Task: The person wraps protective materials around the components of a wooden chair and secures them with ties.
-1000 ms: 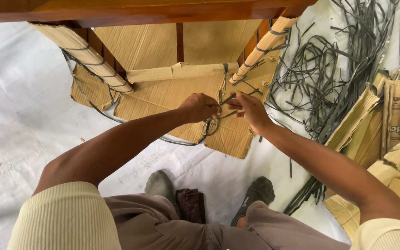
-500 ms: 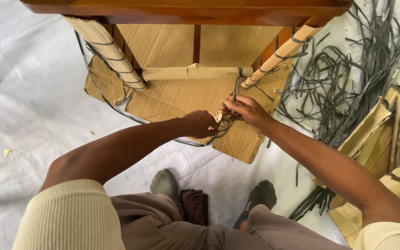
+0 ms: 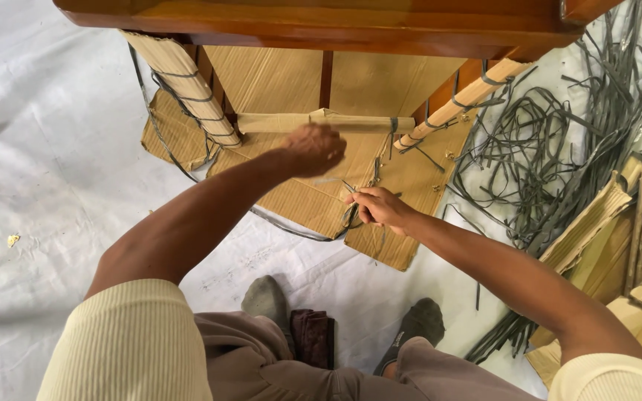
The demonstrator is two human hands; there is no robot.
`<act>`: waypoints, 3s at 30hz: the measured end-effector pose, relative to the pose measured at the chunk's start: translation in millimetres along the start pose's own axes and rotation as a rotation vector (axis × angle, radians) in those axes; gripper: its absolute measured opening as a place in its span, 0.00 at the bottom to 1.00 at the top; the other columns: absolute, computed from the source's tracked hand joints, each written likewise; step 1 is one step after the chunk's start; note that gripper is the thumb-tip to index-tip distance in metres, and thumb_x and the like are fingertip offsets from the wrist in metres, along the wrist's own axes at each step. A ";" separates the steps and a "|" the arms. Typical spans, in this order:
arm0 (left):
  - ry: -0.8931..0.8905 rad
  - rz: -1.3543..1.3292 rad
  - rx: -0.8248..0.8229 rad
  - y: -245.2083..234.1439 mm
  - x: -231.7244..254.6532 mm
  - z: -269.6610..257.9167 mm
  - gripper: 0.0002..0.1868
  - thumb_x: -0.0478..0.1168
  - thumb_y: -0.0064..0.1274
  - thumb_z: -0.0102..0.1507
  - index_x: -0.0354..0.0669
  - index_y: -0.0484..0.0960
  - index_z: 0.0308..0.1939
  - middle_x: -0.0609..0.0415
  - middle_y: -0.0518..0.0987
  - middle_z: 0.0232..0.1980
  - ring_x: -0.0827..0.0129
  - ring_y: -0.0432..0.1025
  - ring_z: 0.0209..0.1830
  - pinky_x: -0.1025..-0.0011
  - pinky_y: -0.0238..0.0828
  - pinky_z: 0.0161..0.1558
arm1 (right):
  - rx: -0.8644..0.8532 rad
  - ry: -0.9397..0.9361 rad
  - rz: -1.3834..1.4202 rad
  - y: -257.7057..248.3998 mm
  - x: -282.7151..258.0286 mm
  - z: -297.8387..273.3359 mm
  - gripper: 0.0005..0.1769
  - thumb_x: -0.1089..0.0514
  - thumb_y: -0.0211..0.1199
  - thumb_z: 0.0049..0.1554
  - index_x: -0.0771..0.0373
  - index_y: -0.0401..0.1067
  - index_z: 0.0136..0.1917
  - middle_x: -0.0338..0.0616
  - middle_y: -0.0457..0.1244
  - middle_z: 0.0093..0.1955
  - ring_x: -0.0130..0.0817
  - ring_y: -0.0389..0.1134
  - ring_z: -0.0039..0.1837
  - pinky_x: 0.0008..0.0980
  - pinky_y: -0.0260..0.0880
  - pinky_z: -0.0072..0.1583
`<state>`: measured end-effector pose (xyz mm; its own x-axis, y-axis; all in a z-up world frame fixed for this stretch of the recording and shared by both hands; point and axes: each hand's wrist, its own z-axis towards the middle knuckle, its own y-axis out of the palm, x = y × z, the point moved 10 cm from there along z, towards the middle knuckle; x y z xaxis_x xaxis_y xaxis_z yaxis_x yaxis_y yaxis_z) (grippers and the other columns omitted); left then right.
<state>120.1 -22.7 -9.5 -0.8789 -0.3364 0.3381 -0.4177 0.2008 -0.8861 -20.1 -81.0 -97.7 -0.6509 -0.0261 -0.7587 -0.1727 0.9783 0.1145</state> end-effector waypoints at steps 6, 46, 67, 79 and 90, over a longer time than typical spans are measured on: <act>0.030 -0.083 0.571 -52.5 -38.8 4.0 0.08 0.39 0.53 0.66 0.42 0.80 0.48 0.49 0.78 0.53 0.56 0.70 0.58 0.56 0.67 0.61 | 0.084 -0.082 0.125 -14.9 -11.0 40.4 0.22 0.49 0.46 0.68 0.66 0.71 0.64 0.46 0.65 0.35 0.26 0.56 0.31 0.27 0.57 0.34; -0.347 -0.455 0.450 -32.2 -85.3 52.3 0.16 0.56 0.56 0.61 0.56 0.90 0.44 0.57 0.66 0.74 0.44 0.47 0.78 0.50 0.44 0.74 | 0.305 -0.295 0.510 -53.7 -30.2 127.0 0.10 0.53 0.50 0.68 0.62 0.65 0.53 0.50 0.72 0.49 0.26 0.62 0.38 0.28 0.63 0.41; -0.219 -0.484 0.772 -64.9 -77.4 -4.2 0.08 0.44 0.64 0.60 0.45 0.88 0.35 0.55 0.85 0.42 0.53 0.70 0.53 0.58 0.66 0.56 | 0.528 -0.577 -0.731 -7.5 -137.7 5.6 0.15 0.52 0.49 0.69 0.64 0.71 0.56 0.46 0.63 0.27 0.41 0.66 0.30 0.42 0.63 0.34; -0.062 -0.501 0.754 -53.5 -65.9 2.4 0.05 0.41 0.62 0.61 0.45 0.85 0.37 0.54 0.84 0.39 0.54 0.72 0.45 0.61 0.68 0.52 | 0.554 -0.359 -0.130 -93.6 -152.2 77.8 0.21 0.47 0.55 0.70 0.67 0.73 0.45 0.32 0.56 0.29 0.21 0.53 0.32 0.28 0.54 0.36; 0.147 -0.129 0.641 -46.5 -33.9 9.3 0.06 0.40 0.54 0.67 0.44 0.77 0.44 0.52 0.82 0.49 0.55 0.73 0.58 0.49 0.56 0.70 | 0.372 -0.286 0.201 -92.7 -143.6 82.0 0.24 0.41 0.52 0.68 0.64 0.75 0.55 0.34 0.58 0.31 0.22 0.55 0.30 0.26 0.56 0.33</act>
<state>171.5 -29.1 17.3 -0.8722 -0.1831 0.4537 -0.3423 -0.4343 -0.8332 150.0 -151.1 -51.9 -0.4066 0.1768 -0.8963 0.2441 0.9665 0.0799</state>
